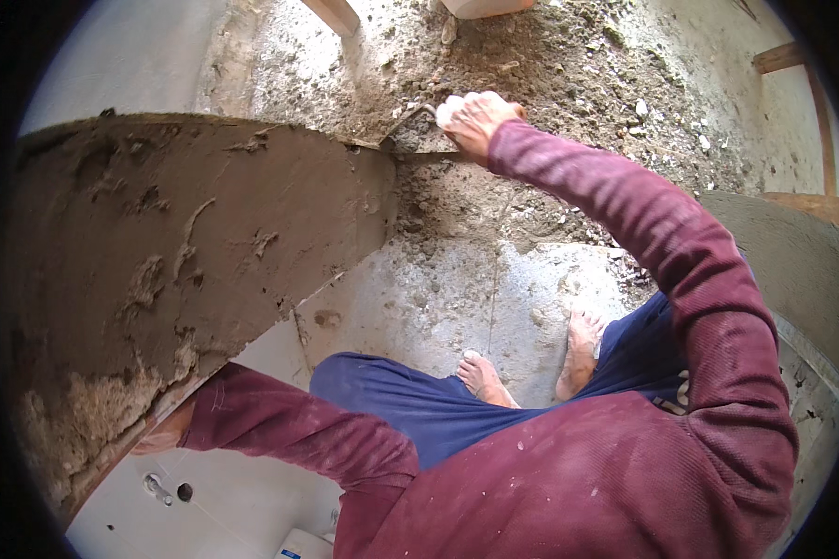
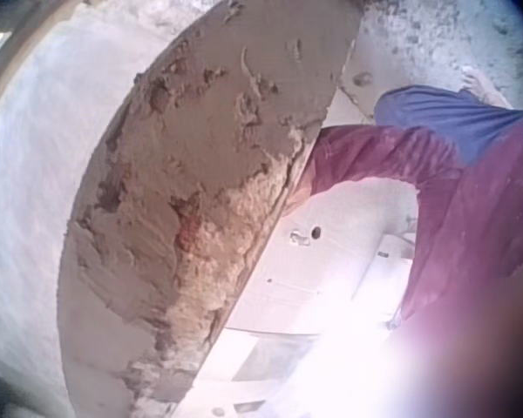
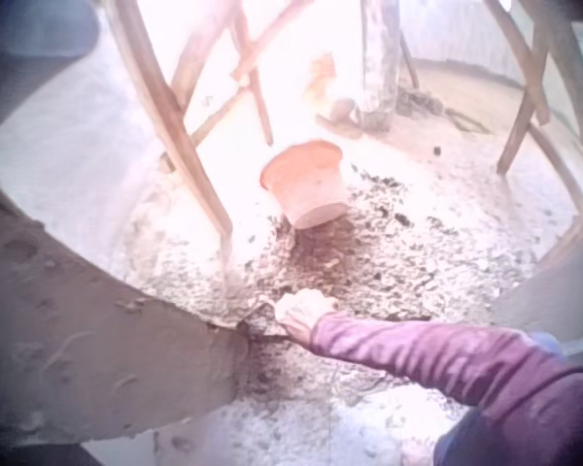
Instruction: The person scoops cement from a bucket with a trowel and applies it to the riser of a spiral staircase. They repeatedly smooth the surface and add more material to cover the exposed brickwork.
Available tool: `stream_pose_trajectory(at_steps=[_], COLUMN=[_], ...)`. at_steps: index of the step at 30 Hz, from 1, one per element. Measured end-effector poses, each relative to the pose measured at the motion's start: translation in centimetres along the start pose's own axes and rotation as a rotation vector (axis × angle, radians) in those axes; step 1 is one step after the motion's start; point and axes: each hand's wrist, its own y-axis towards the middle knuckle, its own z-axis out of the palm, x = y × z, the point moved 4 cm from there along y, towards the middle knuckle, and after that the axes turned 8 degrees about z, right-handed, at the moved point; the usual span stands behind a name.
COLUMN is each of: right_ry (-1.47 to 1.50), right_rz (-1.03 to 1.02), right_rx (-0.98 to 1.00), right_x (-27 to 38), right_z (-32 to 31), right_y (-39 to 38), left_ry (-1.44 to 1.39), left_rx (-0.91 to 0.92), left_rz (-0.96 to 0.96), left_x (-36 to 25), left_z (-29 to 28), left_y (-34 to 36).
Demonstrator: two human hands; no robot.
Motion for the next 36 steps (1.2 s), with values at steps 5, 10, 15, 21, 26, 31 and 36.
stream_pose_trajectory(at_steps=[5, 10, 15, 21, 26, 31, 36], right_ry=[0.102, 0.219, 0.159, 0.223, 1.252, 1.399, 1.517], right_rz=[0.065, 0.037, 0.139, 0.083, 0.231, 0.269, 0.038], right_rx=[-0.056, -0.218, -0.117, -0.168, 0.255, 0.287, 0.419], right_x=[-1.1, 0.0, 1.1, 1.6, 0.8, 4.4, 6.6], right_z=[1.2, 2.5, 4.3, 6.4, 15.1, 14.1, 12.7], right_y=[-5.0, -4.4, -2.3, -7.1, -7.4, -8.8, -7.6], left_ry=[0.008, 0.012, -0.004, -0.073, -0.527, 0.023, -0.100], left_rx=[-0.083, -0.142, -0.193, -0.255, -0.399, -0.142, -0.142], left_rz=[-0.022, -0.008, 0.003, -0.053, -0.368, -0.303, -0.440], left_x=[0.4, 0.4, -0.4, -0.3, -1.1, -1.2, -2.0], left_z=[-0.3, 0.0, 1.7, 0.9, 2.4, 1.3, 1.4], left_y=[0.3, 0.3, -0.4, 0.6, 0.5, -0.6, -1.4])
